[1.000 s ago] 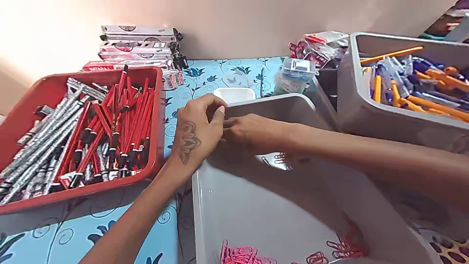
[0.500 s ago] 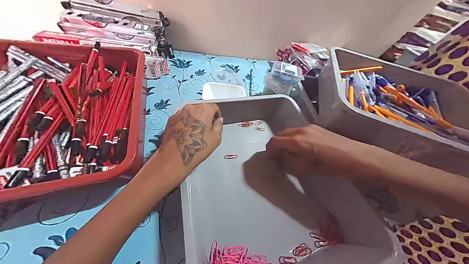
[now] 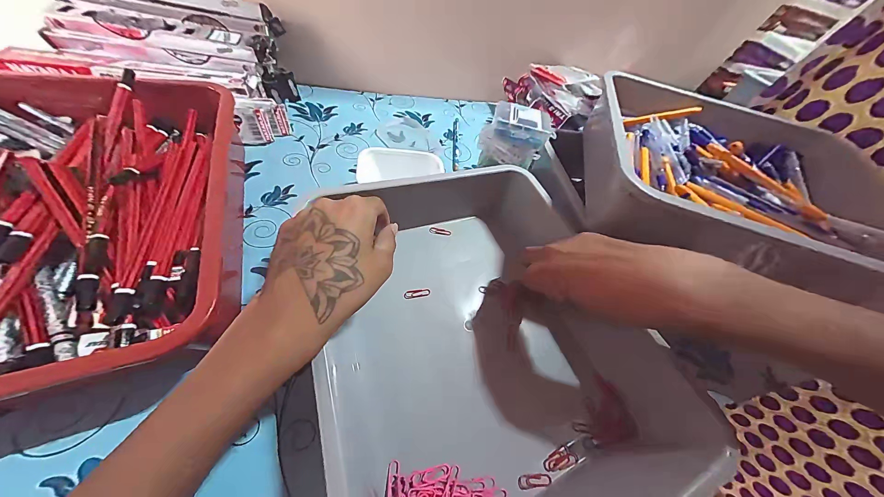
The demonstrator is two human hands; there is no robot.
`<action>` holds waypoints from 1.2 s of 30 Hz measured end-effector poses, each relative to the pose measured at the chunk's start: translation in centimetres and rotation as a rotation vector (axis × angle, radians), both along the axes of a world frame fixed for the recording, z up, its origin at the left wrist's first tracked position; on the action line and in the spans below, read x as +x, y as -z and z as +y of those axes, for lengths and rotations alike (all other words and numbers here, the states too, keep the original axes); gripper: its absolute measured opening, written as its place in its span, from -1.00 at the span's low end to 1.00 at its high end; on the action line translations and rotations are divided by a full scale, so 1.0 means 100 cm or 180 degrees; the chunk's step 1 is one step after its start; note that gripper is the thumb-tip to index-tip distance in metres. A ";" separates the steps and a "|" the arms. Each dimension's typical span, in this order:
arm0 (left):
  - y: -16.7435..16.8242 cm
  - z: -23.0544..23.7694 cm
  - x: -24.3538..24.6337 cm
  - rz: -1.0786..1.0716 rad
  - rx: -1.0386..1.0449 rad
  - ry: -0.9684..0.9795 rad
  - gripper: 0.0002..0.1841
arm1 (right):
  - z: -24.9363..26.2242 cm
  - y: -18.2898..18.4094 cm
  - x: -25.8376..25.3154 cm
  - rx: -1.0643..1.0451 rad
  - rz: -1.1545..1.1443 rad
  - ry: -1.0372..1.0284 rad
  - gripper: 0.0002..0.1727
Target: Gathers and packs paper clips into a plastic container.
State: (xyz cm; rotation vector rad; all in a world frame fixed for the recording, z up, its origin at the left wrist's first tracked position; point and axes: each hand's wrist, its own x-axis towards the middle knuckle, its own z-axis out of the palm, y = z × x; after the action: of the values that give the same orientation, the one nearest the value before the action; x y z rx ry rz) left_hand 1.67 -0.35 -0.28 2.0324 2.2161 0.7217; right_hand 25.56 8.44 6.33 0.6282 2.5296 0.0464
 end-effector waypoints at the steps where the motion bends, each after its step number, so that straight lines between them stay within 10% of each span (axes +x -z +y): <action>1: 0.001 0.002 -0.001 0.0054 -0.0002 0.0011 -0.73 | -0.002 -0.007 -0.002 -0.0075 0.0046 0.0009 -0.91; 11: -0.002 0.006 -0.004 0.0185 -0.0276 -0.0042 -0.70 | 0.052 0.043 -0.065 -0.0385 0.0994 -0.0814 -0.44; 20: -0.003 0.003 -0.003 0.0227 -0.0355 -0.0034 -0.69 | 0.000 0.001 0.041 -0.0592 0.0471 -0.0412 -0.78; 30: -0.004 0.004 -0.003 0.0285 -0.0429 -0.0028 -0.69 | 0.009 0.055 -0.054 -0.0639 0.1619 -0.1642 -0.52; 36: 0.002 0.002 -0.004 0.0353 -0.0277 0.0066 -0.66 | 0.001 0.048 -0.003 -0.0565 0.1431 -0.1636 -0.56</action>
State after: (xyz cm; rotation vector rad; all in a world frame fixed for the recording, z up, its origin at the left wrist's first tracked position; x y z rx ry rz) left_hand 1.24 -0.17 -0.52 2.0984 2.2372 0.5130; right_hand 25.29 8.56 1.57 -0.1110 3.0202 -0.1512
